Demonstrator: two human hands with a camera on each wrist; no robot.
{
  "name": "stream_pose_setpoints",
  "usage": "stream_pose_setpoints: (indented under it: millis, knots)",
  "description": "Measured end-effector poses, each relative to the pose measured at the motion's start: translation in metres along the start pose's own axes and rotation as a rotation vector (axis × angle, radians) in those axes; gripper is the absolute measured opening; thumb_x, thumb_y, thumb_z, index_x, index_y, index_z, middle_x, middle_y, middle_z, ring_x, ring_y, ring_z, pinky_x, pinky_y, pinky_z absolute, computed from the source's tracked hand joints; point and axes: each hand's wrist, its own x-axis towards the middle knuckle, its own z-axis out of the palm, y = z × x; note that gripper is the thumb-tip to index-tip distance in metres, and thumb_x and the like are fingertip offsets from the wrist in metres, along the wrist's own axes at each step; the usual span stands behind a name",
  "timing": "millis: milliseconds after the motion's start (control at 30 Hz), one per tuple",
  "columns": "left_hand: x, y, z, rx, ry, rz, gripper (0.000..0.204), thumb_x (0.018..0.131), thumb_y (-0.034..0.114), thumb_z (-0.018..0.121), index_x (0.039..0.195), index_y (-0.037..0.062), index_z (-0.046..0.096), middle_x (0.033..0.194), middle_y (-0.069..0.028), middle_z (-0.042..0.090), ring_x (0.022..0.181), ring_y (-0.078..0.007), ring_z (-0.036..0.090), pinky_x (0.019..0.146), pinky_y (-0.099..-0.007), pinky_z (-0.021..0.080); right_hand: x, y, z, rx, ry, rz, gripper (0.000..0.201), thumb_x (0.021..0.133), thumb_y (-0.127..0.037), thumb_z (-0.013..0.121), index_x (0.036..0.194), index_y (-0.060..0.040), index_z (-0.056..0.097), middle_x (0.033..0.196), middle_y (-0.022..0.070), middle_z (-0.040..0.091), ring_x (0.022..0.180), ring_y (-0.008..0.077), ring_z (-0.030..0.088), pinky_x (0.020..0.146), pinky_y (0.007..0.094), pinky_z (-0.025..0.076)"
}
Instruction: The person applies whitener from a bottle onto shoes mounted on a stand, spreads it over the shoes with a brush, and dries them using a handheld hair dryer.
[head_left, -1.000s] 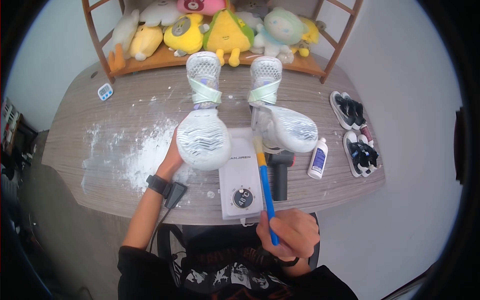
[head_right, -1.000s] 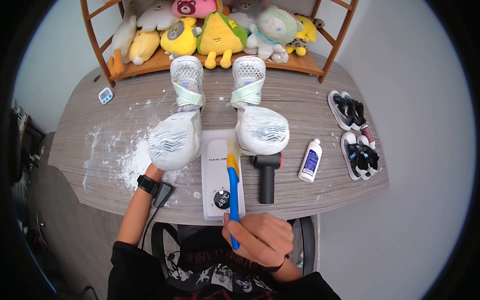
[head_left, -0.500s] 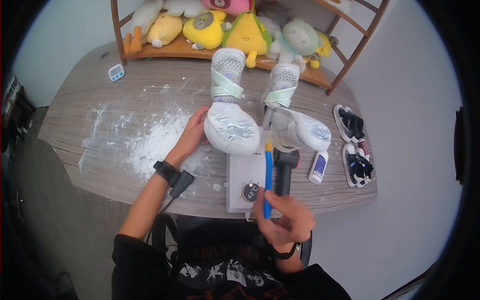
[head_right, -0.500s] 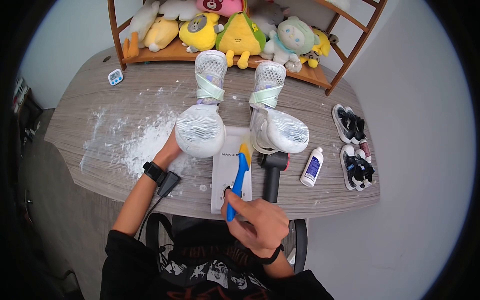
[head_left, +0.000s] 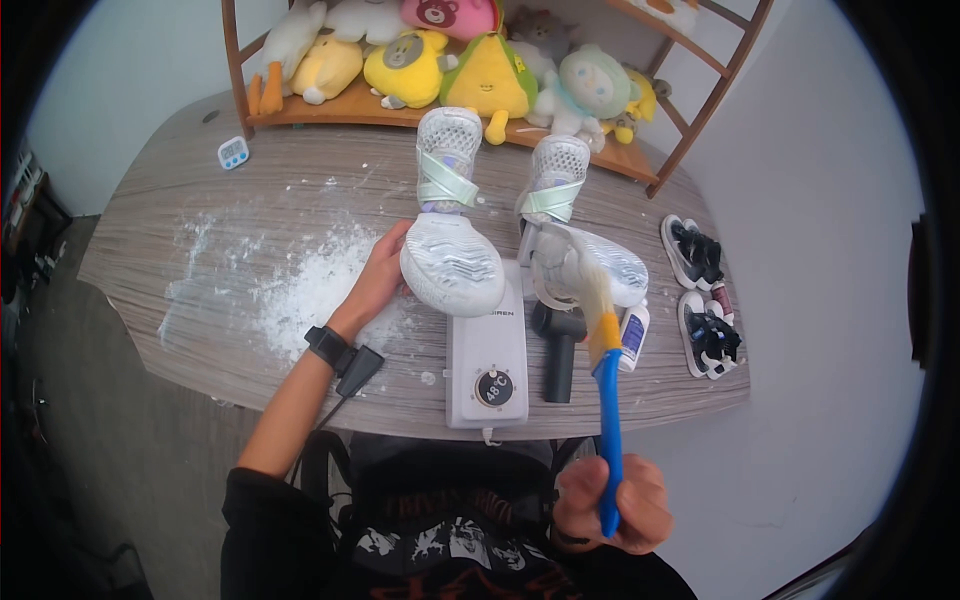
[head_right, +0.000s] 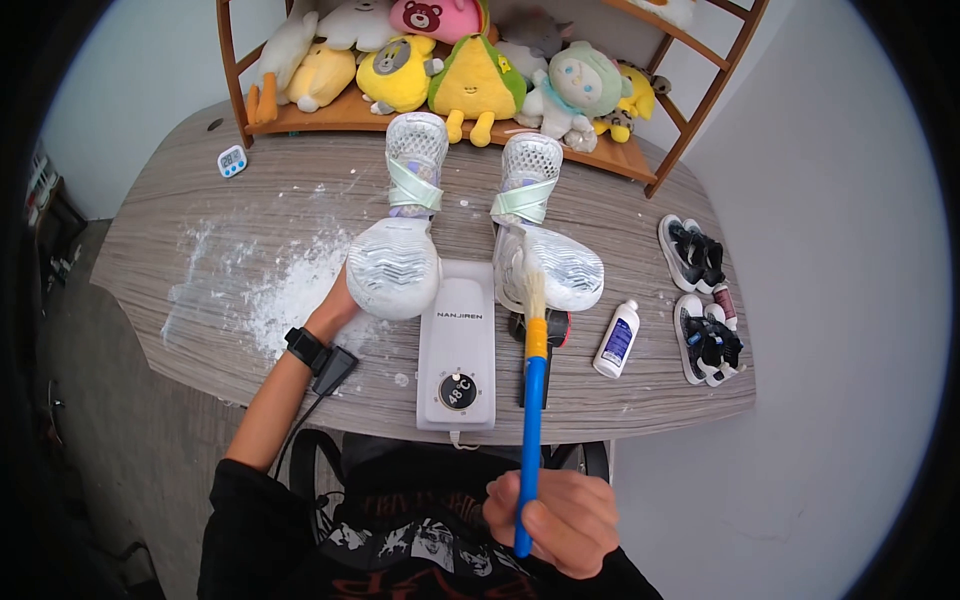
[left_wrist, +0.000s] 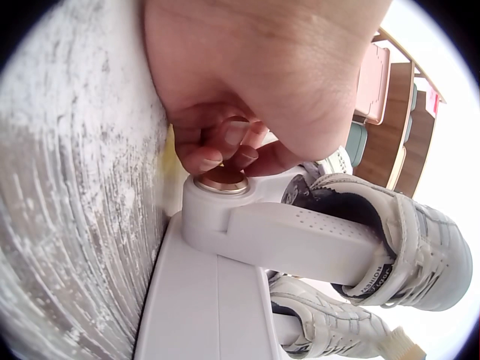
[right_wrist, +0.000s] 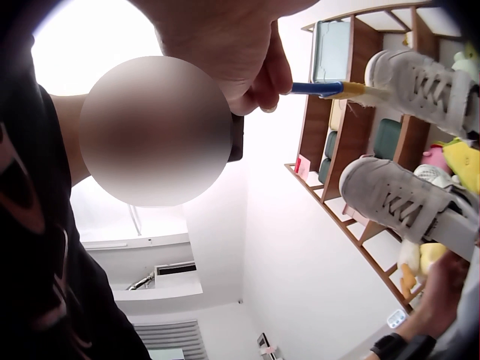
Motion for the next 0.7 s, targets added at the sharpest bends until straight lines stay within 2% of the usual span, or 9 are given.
stream_pose_setpoints:
  millis: [200,267,333,400,433,533,567,633,700]
  knots:
    - [0.001,-0.001,-0.002,0.042,0.009,-0.001,0.031,0.104,0.019,0.050,0.132,0.0070,0.054,0.085,0.0011,0.064,0.060,-0.0043,0.049,0.052,-0.0222,0.037,-0.011,-0.008,-0.005,-0.036,0.166,0.014,0.035,0.082,0.005,0.077,0.108,-0.0030,0.055,0.053,0.0004,0.059,0.044,0.0159,0.064,0.041,0.0255,0.050]
    - [0.002,-0.002,-0.004,0.062,0.001,0.011,0.030,0.104,0.019,0.050,0.131,0.0070,0.054,0.083,0.0008,0.064,0.060,-0.0047,0.049,0.052,-0.0223,0.037,-0.017,-0.013,0.005,-0.319,0.396,-0.005,0.031,0.095,-0.014,0.072,0.103,-0.0089,0.043,0.059,0.0008,0.047,0.042,0.0118,0.046,0.042,0.0264,0.033]
    - [0.003,-0.005,-0.006,0.079,-0.005,0.020,0.028,0.104,0.018,0.049,0.130,0.0070,0.054,0.081,0.0005,0.064,0.059,-0.0051,0.049,0.052,-0.0224,0.037,-0.013,-0.023,0.007,-0.206,0.282,0.043,0.029,0.095,-0.013,0.071,0.106,-0.0077,0.045,0.060,0.0013,0.052,0.042,0.0134,0.050,0.043,0.0250,0.036]
    - [0.007,-0.009,-0.008,0.109,-0.038,0.046,0.027,0.105,0.015,0.048,0.129,0.0054,0.053,0.080,-0.0006,0.063,0.058,-0.0061,0.049,0.052,-0.0230,0.037,-0.006,-0.023,0.008,-0.070,-0.091,0.016,0.030,0.094,-0.011,0.072,0.108,-0.0062,0.046,0.063,0.0038,0.058,0.044,0.0156,0.056,0.047,0.0253,0.043]
    - [0.007,-0.011,-0.009,0.104,-0.026,0.041,0.027,0.105,0.015,0.048,0.129,0.0054,0.053,0.080,-0.0006,0.063,0.058,-0.0061,0.049,0.052,-0.0230,0.037,-0.012,-0.017,0.020,0.088,0.015,0.068,0.033,0.075,0.007,0.081,0.101,-0.0019,0.062,0.060,0.0047,0.066,0.045,0.0165,0.064,0.043,0.0255,0.048]
    - [0.007,-0.008,-0.007,0.059,-0.007,0.037,0.026,0.105,0.014,0.046,0.129,0.0043,0.052,0.078,-0.0006,0.061,0.056,-0.0070,0.048,0.051,-0.0240,0.038,-0.005,-0.012,0.022,-0.119,-0.266,0.180,0.035,0.081,0.006,0.081,0.103,-0.0001,0.055,0.076,0.0144,0.068,0.060,0.0160,0.067,0.058,0.0278,0.053]
    - [0.007,-0.010,-0.007,0.046,-0.011,0.043,0.025,0.106,0.013,0.046,0.128,0.0043,0.052,0.077,-0.0002,0.060,0.055,-0.0072,0.047,0.051,-0.0242,0.038,-0.008,-0.006,0.033,-0.109,-0.273,0.180,0.035,0.081,0.006,0.081,0.103,-0.0001,0.055,0.076,0.0144,0.068,0.060,0.0160,0.067,0.058,0.0278,0.053]
    - [0.008,-0.013,-0.008,0.021,-0.029,0.055,0.024,0.106,0.013,0.044,0.127,0.0043,0.052,0.074,0.0005,0.056,0.054,-0.0076,0.046,0.050,-0.0246,0.038,-0.015,0.015,0.066,-0.216,0.037,0.158,0.033,0.070,0.008,0.087,0.096,0.0009,0.069,0.063,0.0072,0.067,0.047,0.0161,0.064,0.046,0.0253,0.047]
    - [0.008,-0.013,-0.008,0.018,-0.036,0.056,0.024,0.106,0.013,0.044,0.127,0.0044,0.053,0.073,0.0008,0.055,0.054,-0.0077,0.046,0.050,-0.0246,0.038,-0.012,0.025,0.082,-0.264,0.021,0.164,0.033,0.069,0.006,0.089,0.095,0.0011,0.069,0.063,0.0075,0.067,0.047,0.0156,0.063,0.047,0.0245,0.047]
